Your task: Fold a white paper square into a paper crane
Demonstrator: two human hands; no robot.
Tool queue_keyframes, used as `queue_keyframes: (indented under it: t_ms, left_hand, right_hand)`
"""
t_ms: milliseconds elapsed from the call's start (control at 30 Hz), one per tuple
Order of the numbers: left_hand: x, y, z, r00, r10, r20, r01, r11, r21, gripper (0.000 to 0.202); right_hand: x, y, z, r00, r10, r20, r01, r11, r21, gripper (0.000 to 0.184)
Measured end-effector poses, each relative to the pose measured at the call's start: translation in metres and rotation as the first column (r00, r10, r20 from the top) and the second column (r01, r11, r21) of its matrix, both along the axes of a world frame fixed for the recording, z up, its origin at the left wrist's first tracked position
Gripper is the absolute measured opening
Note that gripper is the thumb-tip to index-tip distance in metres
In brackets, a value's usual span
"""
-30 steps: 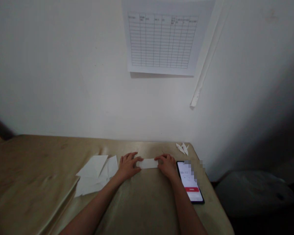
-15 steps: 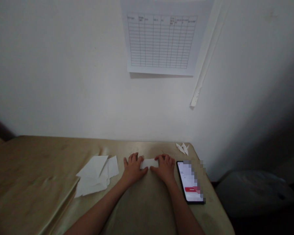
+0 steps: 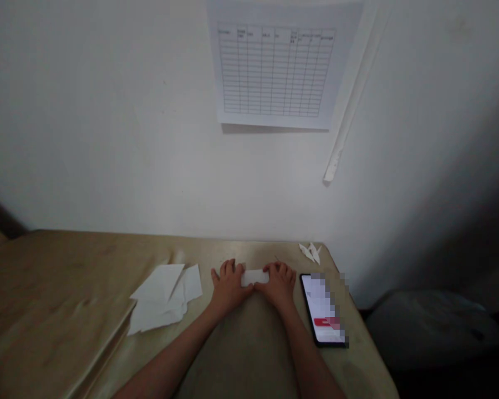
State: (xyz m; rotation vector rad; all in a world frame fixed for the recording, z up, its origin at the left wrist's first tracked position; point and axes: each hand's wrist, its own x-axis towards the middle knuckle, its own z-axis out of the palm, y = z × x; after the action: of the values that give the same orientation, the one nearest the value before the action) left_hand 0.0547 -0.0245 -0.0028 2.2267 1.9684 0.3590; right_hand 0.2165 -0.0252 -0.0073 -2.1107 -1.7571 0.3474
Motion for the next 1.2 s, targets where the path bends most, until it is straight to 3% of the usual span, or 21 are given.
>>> queue_keyframes:
  t_ms: [467,667,1200]
  left_hand:
    - [-0.020,0.005,0.008,0.997,-0.061,0.038,0.064,0.995,-0.071,0.048]
    - [-0.029,0.008,0.012,0.995,-0.092,0.042,0.097,0.986,-0.135,0.049]
    - [-0.047,0.013,0.013,0.982,-0.162,0.100,0.174,0.977,-0.124,0.048]
  right_hand:
    - [0.011,-0.001,0.011,0.999,0.021,-0.047,-0.025,0.997,-0.073,0.043]
    - [0.018,0.003,0.010,0.998,0.033,-0.060,-0.039,0.994,-0.102,0.044]
    - [0.029,0.004,0.006,0.993,0.072,-0.089,-0.082,0.990,-0.114,0.049]
